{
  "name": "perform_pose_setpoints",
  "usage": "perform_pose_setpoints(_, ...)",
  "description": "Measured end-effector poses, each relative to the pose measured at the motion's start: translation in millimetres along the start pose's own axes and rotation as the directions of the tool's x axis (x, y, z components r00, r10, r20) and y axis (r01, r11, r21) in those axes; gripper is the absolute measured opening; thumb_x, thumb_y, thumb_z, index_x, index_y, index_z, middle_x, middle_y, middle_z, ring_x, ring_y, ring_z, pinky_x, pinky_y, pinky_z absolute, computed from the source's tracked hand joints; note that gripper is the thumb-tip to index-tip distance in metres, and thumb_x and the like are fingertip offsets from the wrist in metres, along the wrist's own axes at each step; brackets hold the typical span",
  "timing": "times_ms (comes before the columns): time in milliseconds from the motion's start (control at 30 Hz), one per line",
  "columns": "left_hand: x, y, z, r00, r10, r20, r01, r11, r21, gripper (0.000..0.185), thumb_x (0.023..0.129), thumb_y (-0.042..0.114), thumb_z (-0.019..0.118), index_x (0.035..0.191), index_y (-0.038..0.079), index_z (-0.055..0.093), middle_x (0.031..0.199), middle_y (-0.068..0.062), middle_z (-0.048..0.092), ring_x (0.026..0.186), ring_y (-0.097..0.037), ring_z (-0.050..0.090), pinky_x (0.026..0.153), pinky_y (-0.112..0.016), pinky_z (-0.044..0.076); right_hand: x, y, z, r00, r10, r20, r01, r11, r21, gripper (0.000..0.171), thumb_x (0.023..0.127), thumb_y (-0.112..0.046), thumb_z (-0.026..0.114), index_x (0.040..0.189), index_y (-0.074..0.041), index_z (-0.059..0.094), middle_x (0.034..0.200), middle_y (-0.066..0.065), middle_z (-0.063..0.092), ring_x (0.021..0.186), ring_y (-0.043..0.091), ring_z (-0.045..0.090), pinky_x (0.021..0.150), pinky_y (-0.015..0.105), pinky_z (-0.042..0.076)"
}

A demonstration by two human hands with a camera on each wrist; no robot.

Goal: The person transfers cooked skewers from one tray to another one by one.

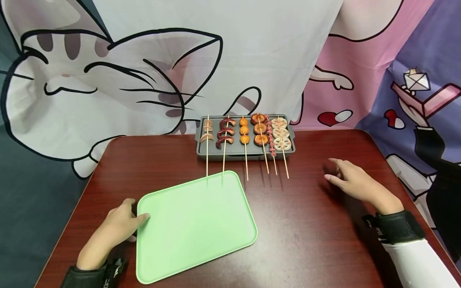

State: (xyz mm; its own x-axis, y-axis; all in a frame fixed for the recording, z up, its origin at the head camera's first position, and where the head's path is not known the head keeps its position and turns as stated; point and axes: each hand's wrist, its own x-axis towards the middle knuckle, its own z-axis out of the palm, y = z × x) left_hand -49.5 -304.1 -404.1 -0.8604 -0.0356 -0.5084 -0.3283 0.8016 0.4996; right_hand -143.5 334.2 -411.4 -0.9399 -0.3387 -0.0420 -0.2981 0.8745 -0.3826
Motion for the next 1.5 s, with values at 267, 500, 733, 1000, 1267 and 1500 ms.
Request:
perform_pose_setpoints(267, -1.7, -1.8, 8.6, 1.0, 0.023, -0.019, -0.023, 1.0, 0.013, 0.072, 0.096, 0.003, 0.068, 0.147, -0.021, 0.023, 0.094, -0.025, 0.061, 0.056, -0.02, 0.068, 0.053, -0.034, 0.062, 3.6, -4.2, 4.8, 1.0, 0.001, 0.03, -0.003, 0.998, 0.07, 0.056, 0.104, -0.033, 0.064, 0.146, 0.002, 0.049, 0.1, 0.006, 0.065, 0.091, 0.02, 0.059, 0.076, 0.036, 0.051)
perform_pose_setpoints(500, 0.1, -0.6, 12.6, 0.999, 0.022, -0.033, -0.021, 0.999, 0.038, 0.068, 0.095, -0.003, 0.067, 0.146, -0.021, 0.027, 0.096, -0.024, 0.056, 0.062, -0.017, 0.066, 0.054, -0.032, 0.061, 3.3, -11.0, 10.0, 0.997, 0.016, 0.072, -0.03, 0.983, 0.183, 0.051, 0.105, -0.034, 0.062, 0.146, -0.005, 0.051, 0.095, 0.0, 0.067, 0.083, 0.01, 0.062, 0.071, 0.025, 0.051)
perform_pose_setpoints(733, 1.1, 3.8, 16.4, 0.997, 0.047, -0.061, -0.044, 0.998, 0.048, 0.063, 0.096, -0.002, 0.065, 0.146, -0.019, 0.032, 0.097, -0.024, 0.056, 0.056, -0.016, 0.066, 0.055, -0.032, 0.06, 4.9, -15.1, 18.3, 0.988, 0.027, 0.155, -0.08, 0.935, 0.345, 0.051, 0.106, -0.033, 0.06, 0.148, -0.004, 0.049, 0.11, 0.012, 0.07, 0.082, 0.014, 0.07, 0.07, 0.023, 0.059)
perform_pose_setpoints(1000, 1.5, 10.9, 21.1, 0.996, 0.052, -0.069, -0.05, 0.998, 0.03, 0.061, 0.096, -0.003, 0.064, 0.146, -0.017, 0.032, 0.095, -0.022, 0.056, 0.056, -0.017, 0.065, 0.055, -0.032, 0.06, 6.5, -23.5, 25.0, 0.98, 0.0, 0.197, -0.085, 0.902, 0.423, 0.051, 0.106, -0.03, 0.06, 0.147, -0.001, 0.049, 0.111, 0.014, 0.069, 0.082, 0.015, 0.071, 0.072, 0.025, 0.061)
perform_pose_setpoints(1267, 2.7, 22.7, 28.5, 0.992, 0.091, -0.088, -0.089, 0.996, 0.018, 0.059, 0.097, -0.003, 0.064, 0.146, -0.016, 0.034, 0.095, -0.021, 0.058, 0.055, -0.017, 0.064, 0.053, -0.031, 0.059, 8.4, -35.7, 32.7, 0.979, -0.046, 0.197, -0.058, 0.87, 0.49, 0.044, 0.106, -0.023, 0.061, 0.142, 0.0, 0.053, 0.106, 0.013, 0.068, 0.079, 0.016, 0.07, 0.07, 0.025, 0.06)
perform_pose_setpoints(1500, 7.9, 36.2, 32.8, 0.989, 0.124, -0.083, -0.123, 0.992, 0.018, 0.06, 0.098, -0.002, 0.064, 0.147, -0.015, 0.033, 0.093, -0.019, 0.057, 0.055, -0.017, 0.064, 0.054, -0.031, 0.058, 14.5, -44.3, 43.3, 0.965, -0.106, 0.238, -0.061, 0.797, 0.601, 0.043, 0.108, -0.018, 0.055, 0.143, 0.006, 0.049, 0.109, 0.019, 0.066, 0.089, 0.017, 0.072, 0.077, 0.029, 0.065)
